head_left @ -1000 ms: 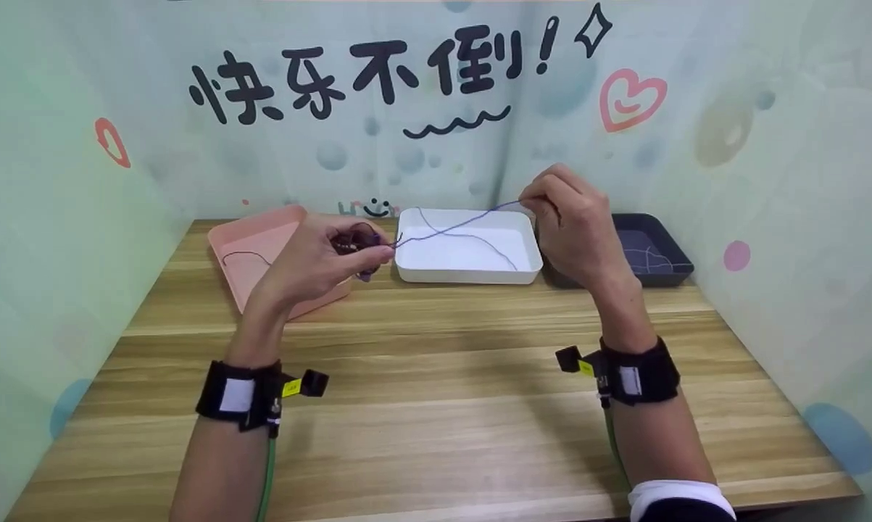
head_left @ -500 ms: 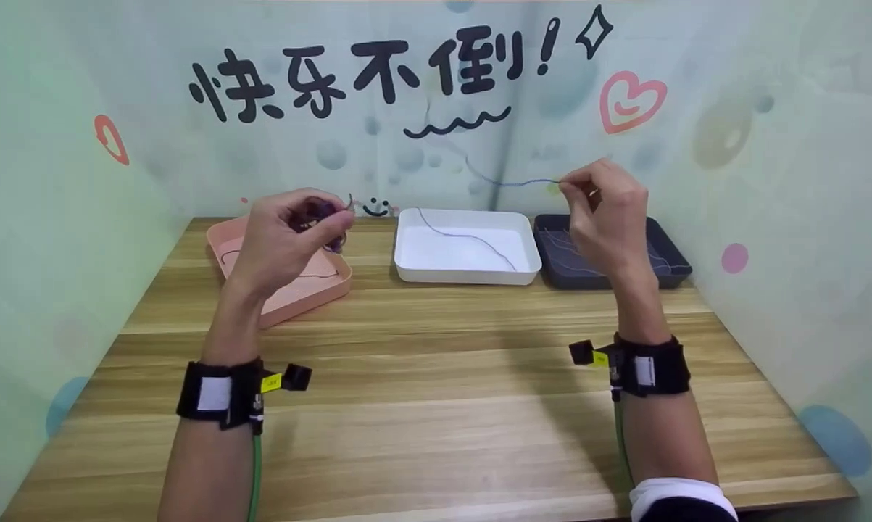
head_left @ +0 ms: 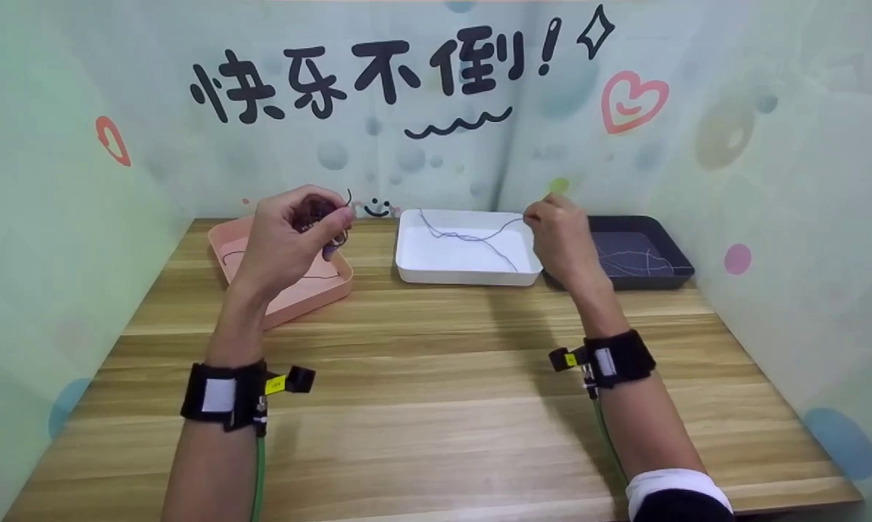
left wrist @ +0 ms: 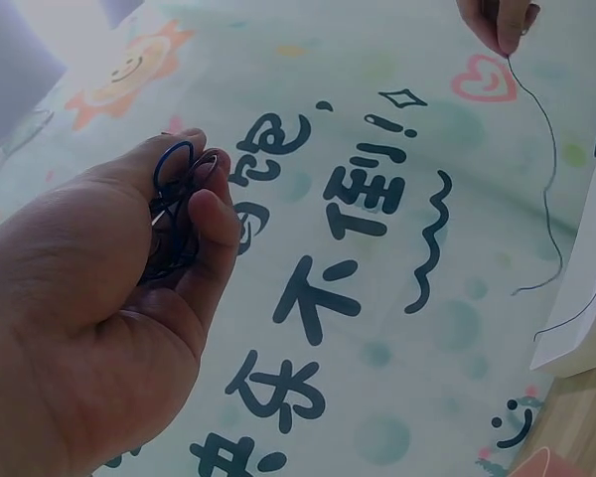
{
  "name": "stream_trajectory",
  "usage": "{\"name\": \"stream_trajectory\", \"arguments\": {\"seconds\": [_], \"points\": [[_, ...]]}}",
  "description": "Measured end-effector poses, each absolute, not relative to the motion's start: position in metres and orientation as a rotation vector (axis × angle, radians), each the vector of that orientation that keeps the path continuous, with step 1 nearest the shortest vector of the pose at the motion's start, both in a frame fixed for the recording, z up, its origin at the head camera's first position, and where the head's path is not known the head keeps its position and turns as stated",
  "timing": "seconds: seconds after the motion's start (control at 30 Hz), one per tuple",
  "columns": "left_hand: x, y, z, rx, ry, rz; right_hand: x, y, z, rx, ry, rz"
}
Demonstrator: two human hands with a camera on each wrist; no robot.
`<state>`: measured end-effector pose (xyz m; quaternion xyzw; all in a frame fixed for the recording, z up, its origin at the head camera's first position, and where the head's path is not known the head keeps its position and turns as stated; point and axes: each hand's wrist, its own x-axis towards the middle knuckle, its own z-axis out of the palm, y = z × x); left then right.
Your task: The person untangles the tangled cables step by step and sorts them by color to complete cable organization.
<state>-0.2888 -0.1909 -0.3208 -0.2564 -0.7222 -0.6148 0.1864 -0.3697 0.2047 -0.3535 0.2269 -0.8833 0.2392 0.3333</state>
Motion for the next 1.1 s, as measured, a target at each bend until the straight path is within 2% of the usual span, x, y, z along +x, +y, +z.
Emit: {"name": "stream_trajectory", "arguments": {"seconds": [0.4, 0.6, 0.8, 1.1], "points": [[-0.295, -0.176, -0.326, -0.776, -2.091, -1.747, -0.411, 0.181, -0.395, 0.711, -2.402, 0.278], [-0.297, -0.167, -0.328, -0.798, -2.119, -1.758, -0.415, 0.182, -0.402, 0.706, -2.58, 0.28], [-0.297, -0.161, -0.329, -0.802, -2.161, -1.743, -0.399, 0.178, -0.39, 0.758, -2.543, 0.535], [-0.296, -0.142, -0.334, -0.75, -2.043, -2.001, -0.345, 0.151, -0.344, 0.917, -2.367, 0.82]]}}
